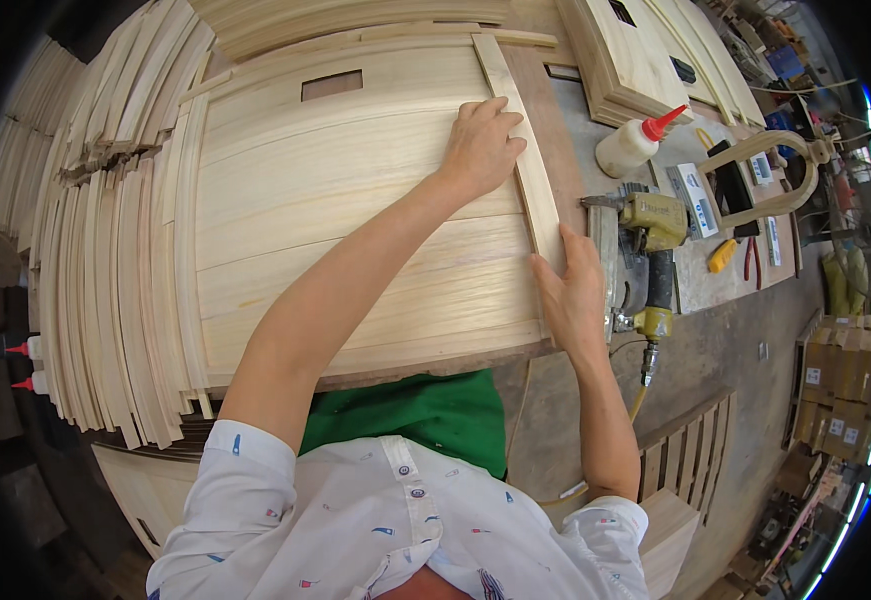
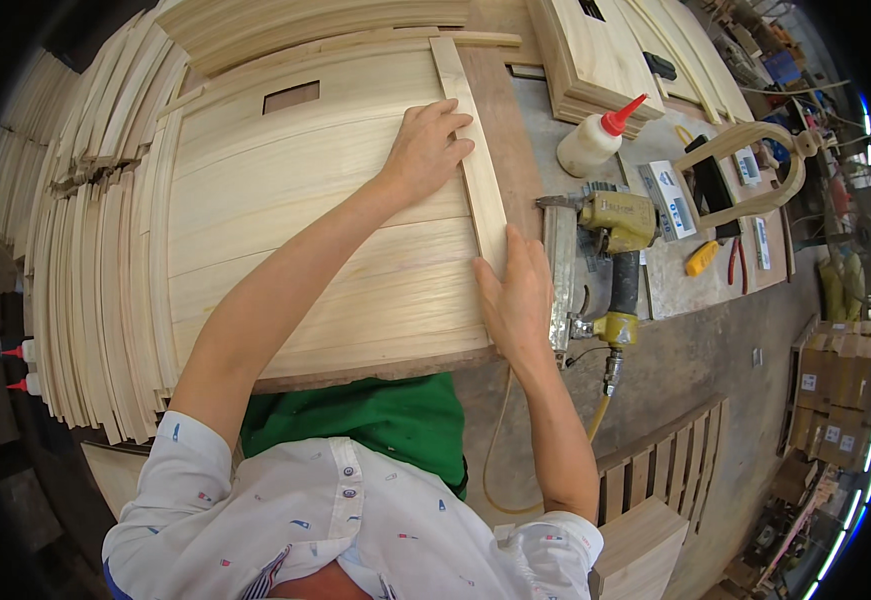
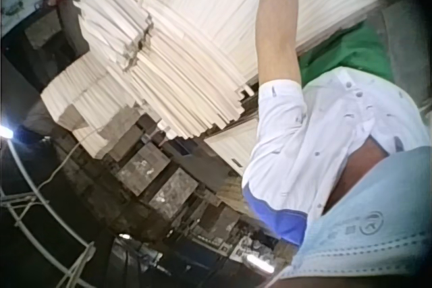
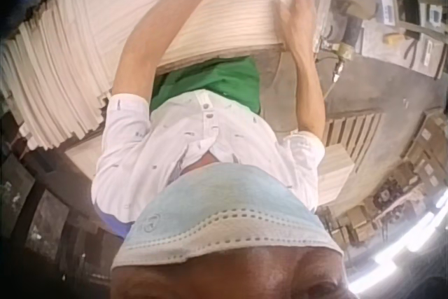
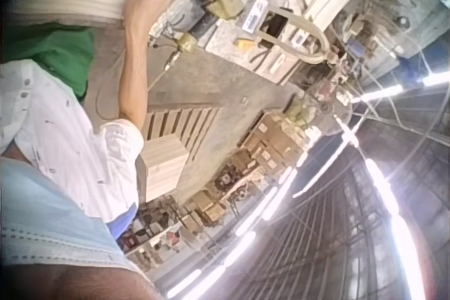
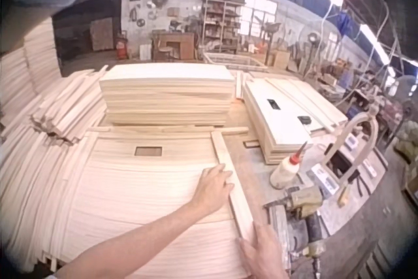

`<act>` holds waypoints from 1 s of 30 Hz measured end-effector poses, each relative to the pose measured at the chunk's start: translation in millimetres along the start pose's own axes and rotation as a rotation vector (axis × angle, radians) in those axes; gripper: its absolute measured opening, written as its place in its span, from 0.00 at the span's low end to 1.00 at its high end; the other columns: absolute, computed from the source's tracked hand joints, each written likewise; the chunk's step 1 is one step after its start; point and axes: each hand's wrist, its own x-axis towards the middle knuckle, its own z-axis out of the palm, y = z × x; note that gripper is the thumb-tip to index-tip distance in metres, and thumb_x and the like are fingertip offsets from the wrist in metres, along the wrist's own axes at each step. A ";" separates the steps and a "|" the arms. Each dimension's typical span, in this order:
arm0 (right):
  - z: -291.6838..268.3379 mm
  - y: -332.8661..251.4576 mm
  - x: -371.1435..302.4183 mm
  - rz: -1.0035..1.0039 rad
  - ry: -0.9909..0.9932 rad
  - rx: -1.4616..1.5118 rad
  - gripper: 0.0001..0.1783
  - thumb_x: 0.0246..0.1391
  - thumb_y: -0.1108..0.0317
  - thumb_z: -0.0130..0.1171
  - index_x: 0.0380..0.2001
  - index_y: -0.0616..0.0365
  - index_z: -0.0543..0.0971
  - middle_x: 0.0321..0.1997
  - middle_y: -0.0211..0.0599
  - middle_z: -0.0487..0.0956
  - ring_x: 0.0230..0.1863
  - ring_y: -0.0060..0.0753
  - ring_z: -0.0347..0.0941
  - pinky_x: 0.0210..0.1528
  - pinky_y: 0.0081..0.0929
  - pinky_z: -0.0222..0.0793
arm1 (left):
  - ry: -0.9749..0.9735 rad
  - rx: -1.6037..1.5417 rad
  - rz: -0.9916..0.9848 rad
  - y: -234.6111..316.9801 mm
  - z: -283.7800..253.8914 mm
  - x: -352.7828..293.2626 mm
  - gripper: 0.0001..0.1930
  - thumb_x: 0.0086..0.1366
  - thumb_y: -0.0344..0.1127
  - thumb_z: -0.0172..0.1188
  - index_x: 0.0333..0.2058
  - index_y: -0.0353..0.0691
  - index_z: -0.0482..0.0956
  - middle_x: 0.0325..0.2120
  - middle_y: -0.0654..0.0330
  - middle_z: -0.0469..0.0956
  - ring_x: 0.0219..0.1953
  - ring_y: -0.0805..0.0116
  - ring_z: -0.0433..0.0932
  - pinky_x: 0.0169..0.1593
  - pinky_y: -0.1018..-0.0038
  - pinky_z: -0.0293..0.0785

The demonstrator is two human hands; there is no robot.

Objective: Assembling wooden panel frames using glue and a pneumatic nail gun in a workshop environment.

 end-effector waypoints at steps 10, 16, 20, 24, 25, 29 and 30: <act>5.1 -1.4 4.9 -0.006 -0.038 0.003 0.31 0.50 0.66 0.63 0.54 0.75 0.69 0.48 0.60 0.73 0.51 0.59 0.70 0.53 0.42 0.66 | 0.051 0.181 0.157 -5.6 -1.0 1.2 0.15 0.59 0.35 0.59 0.45 0.37 0.80 0.55 0.48 0.71 0.59 0.47 0.64 0.61 0.56 0.62; 8.3 -0.1 1.8 -0.014 -0.018 -0.020 0.31 0.49 0.66 0.64 0.53 0.74 0.70 0.50 0.60 0.72 0.52 0.59 0.69 0.55 0.42 0.65 | -0.153 0.359 0.329 -4.2 -5.1 -3.1 0.17 0.67 0.38 0.51 0.53 0.42 0.76 0.58 0.47 0.68 0.61 0.46 0.63 0.63 0.56 0.59; 12.7 7.9 2.4 -0.033 0.008 -0.036 0.30 0.47 0.66 0.65 0.51 0.73 0.71 0.49 0.60 0.73 0.51 0.61 0.69 0.54 0.43 0.66 | -0.238 0.446 0.353 -9.0 -2.0 1.9 0.18 0.70 0.44 0.47 0.53 0.46 0.76 0.60 0.47 0.66 0.63 0.47 0.62 0.64 0.55 0.57; 14.9 11.1 10.2 -0.104 0.034 -0.034 0.29 0.46 0.64 0.66 0.48 0.73 0.72 0.46 0.60 0.74 0.51 0.59 0.69 0.53 0.45 0.65 | -0.330 0.382 0.317 -6.3 -9.2 12.5 0.15 0.66 0.39 0.51 0.44 0.35 0.78 0.46 0.43 0.74 0.52 0.45 0.70 0.57 0.58 0.66; 16.4 11.6 10.8 -0.164 0.066 -0.026 0.28 0.46 0.64 0.66 0.47 0.73 0.73 0.46 0.60 0.74 0.51 0.59 0.68 0.53 0.45 0.65 | -0.250 0.368 0.362 -6.8 -14.2 8.1 0.15 0.66 0.38 0.51 0.45 0.36 0.78 0.46 0.42 0.74 0.52 0.44 0.69 0.57 0.56 0.66; 15.7 17.9 9.6 -0.109 0.060 -0.080 0.27 0.46 0.63 0.66 0.46 0.73 0.74 0.45 0.60 0.74 0.50 0.59 0.67 0.53 0.45 0.65 | -0.211 0.334 0.394 -4.7 -7.2 8.8 0.14 0.66 0.37 0.51 0.46 0.38 0.77 0.49 0.40 0.72 0.52 0.43 0.69 0.57 0.55 0.65; 15.3 18.1 9.0 -0.103 0.056 -0.058 0.27 0.46 0.63 0.67 0.46 0.73 0.75 0.45 0.60 0.74 0.50 0.59 0.67 0.53 0.45 0.65 | -0.213 0.329 0.394 -4.2 -6.7 8.7 0.14 0.66 0.37 0.51 0.46 0.38 0.77 0.49 0.40 0.72 0.52 0.43 0.69 0.57 0.55 0.65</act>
